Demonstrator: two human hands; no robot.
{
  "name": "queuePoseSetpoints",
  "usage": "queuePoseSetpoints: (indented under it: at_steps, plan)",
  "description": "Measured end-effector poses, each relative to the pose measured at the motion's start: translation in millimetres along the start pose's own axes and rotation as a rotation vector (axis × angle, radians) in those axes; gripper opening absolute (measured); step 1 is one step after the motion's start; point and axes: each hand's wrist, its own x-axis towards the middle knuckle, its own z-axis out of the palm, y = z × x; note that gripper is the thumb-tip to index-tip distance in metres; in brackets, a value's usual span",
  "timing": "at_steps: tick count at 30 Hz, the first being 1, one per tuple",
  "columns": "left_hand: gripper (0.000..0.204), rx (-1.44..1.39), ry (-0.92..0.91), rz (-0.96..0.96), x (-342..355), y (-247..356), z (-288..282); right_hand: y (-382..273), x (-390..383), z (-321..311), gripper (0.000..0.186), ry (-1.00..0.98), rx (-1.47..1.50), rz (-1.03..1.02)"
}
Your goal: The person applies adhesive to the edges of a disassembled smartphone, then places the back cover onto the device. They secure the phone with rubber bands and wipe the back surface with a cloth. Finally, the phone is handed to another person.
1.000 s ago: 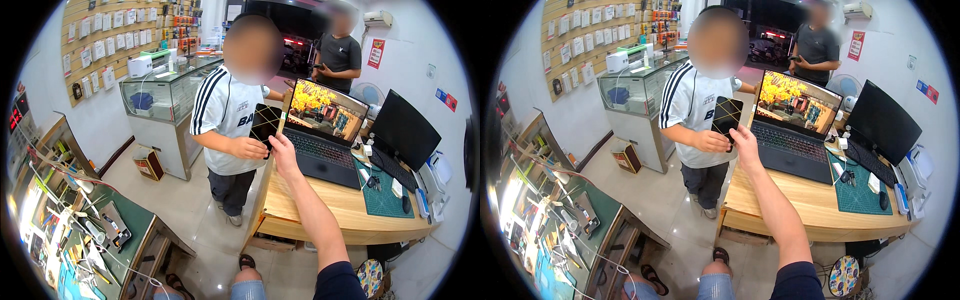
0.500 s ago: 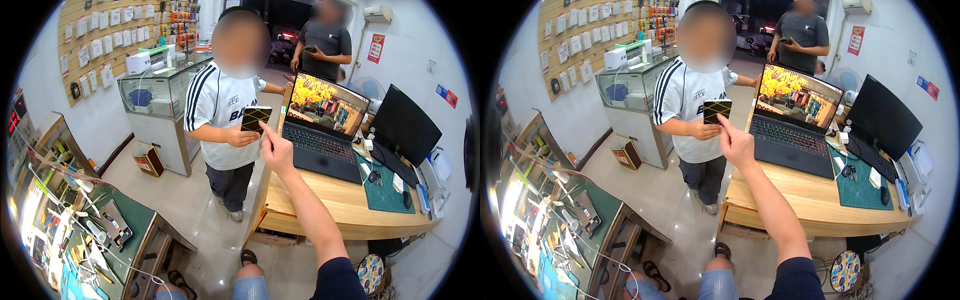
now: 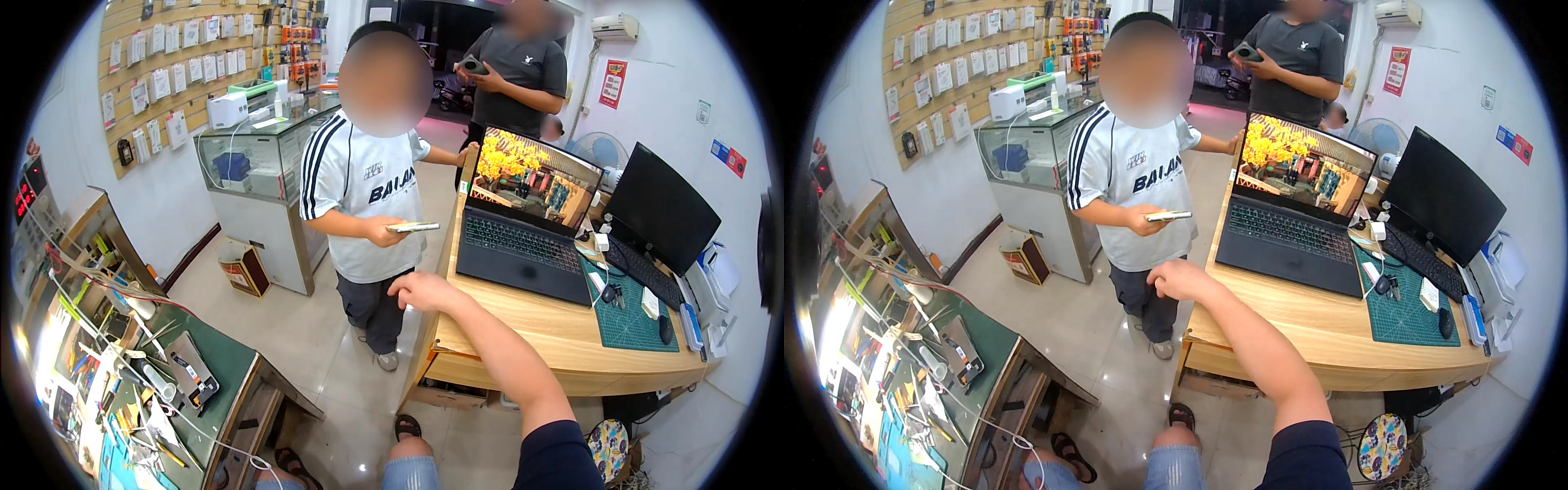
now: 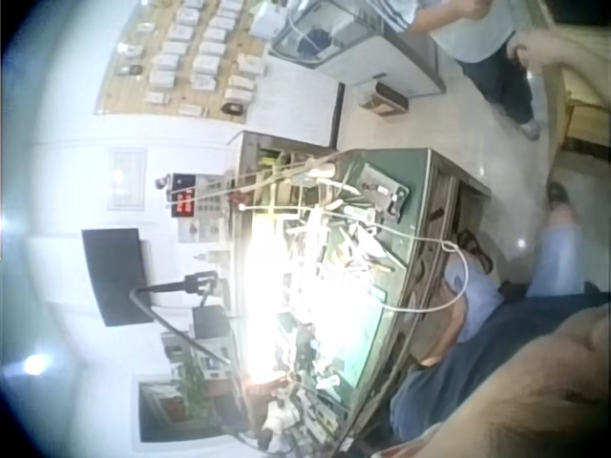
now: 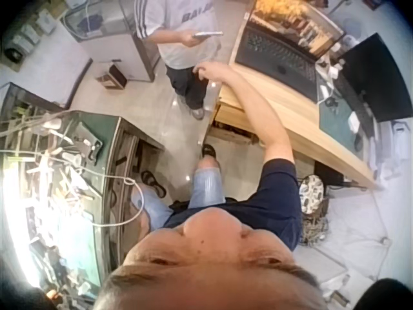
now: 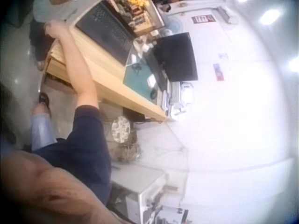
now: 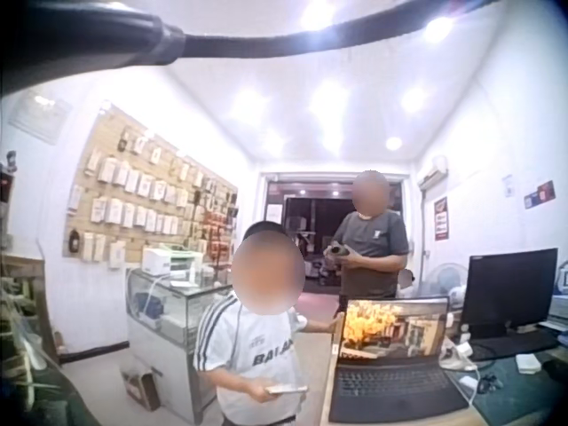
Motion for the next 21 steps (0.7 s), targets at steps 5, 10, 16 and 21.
queuePoseSetpoints:
  at_steps: [5,10,16,21]
  plan:
    - [0.062,-0.010,0.004,-0.007,0.1,-1.6,1.0,-9.7,-10.0,-11.0,0.031,-0.032,0.095,-0.014]
    - [0.061,-0.015,0.003,-0.007,-3.7,-7.0,2.0,-11.3,-11.9,-13.9,0.025,-0.063,0.098,0.014]
    - [0.060,-0.036,0.007,0.000,-2.8,-10.8,3.6,-8.0,-11.0,-18.1,0.041,-0.046,0.036,0.080]
    - [0.059,-0.090,0.067,-0.042,-26.5,-56.6,-0.6,-18.2,14.5,-1.8,0.037,-0.037,-0.069,-0.116]
